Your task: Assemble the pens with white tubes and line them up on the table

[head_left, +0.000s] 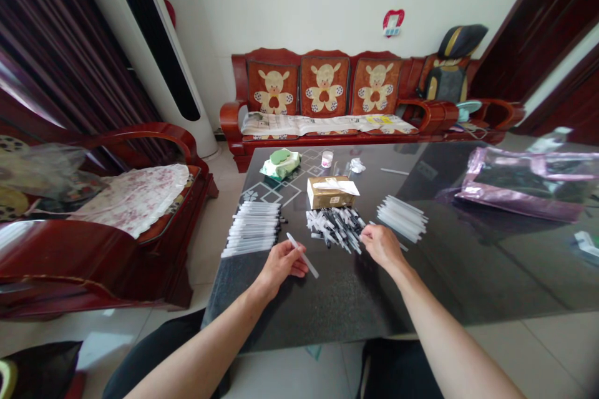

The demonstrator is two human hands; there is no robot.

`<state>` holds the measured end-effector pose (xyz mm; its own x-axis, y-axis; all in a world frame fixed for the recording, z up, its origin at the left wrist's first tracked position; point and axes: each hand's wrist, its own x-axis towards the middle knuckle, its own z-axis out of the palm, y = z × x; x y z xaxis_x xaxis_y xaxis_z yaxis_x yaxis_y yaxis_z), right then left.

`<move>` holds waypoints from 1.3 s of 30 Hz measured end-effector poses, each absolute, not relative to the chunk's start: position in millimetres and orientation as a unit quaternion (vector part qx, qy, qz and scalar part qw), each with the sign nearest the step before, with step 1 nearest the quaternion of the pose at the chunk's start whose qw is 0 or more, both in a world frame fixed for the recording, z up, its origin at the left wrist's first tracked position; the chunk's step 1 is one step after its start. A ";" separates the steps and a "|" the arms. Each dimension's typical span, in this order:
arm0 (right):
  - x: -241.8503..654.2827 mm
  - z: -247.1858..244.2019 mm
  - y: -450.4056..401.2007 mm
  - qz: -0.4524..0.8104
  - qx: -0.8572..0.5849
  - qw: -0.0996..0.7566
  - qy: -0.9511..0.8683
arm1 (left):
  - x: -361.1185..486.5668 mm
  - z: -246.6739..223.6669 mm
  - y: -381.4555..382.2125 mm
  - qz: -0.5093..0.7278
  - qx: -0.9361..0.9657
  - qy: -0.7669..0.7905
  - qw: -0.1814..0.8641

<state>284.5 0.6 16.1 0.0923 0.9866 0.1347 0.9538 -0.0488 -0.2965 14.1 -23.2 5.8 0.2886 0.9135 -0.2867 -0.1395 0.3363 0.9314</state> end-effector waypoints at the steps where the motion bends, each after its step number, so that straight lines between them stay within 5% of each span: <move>1: 286.3 13.7 2.0 0.046 -0.730 0.140 -0.667 | 14.3 5.7 -23.3 0.386 0.426 0.455 0.680; 9: 278.4 -1.6 7.1 0.056 -0.740 0.091 -0.664 | 11.2 3.3 -20.7 0.399 0.423 0.457 0.673; 17: 279.5 10.2 5.9 0.050 -0.752 0.139 -0.642 | 6.2 4.0 -15.9 0.427 0.415 0.452 0.664; 26: 286.3 32.9 -11.7 0.364 -0.672 0.378 -0.522 | -9.1 5.3 2.2 0.524 0.292 0.405 0.690; 31: 275.1 42.8 -22.6 0.521 -0.543 0.349 -0.558 | -16.5 7.5 8.5 0.554 0.250 0.400 0.686; 39: 272.8 42.1 -23.2 0.536 -0.530 0.316 -0.576 | -19.4 8.3 12.6 0.576 0.236 0.401 0.673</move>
<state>272.8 -23.2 42.1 -0.2373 0.9497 -0.2041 0.2714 -0.1369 -0.9527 -19.4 12.6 8.3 0.0159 0.9634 -0.2676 -0.5854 0.2259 0.7787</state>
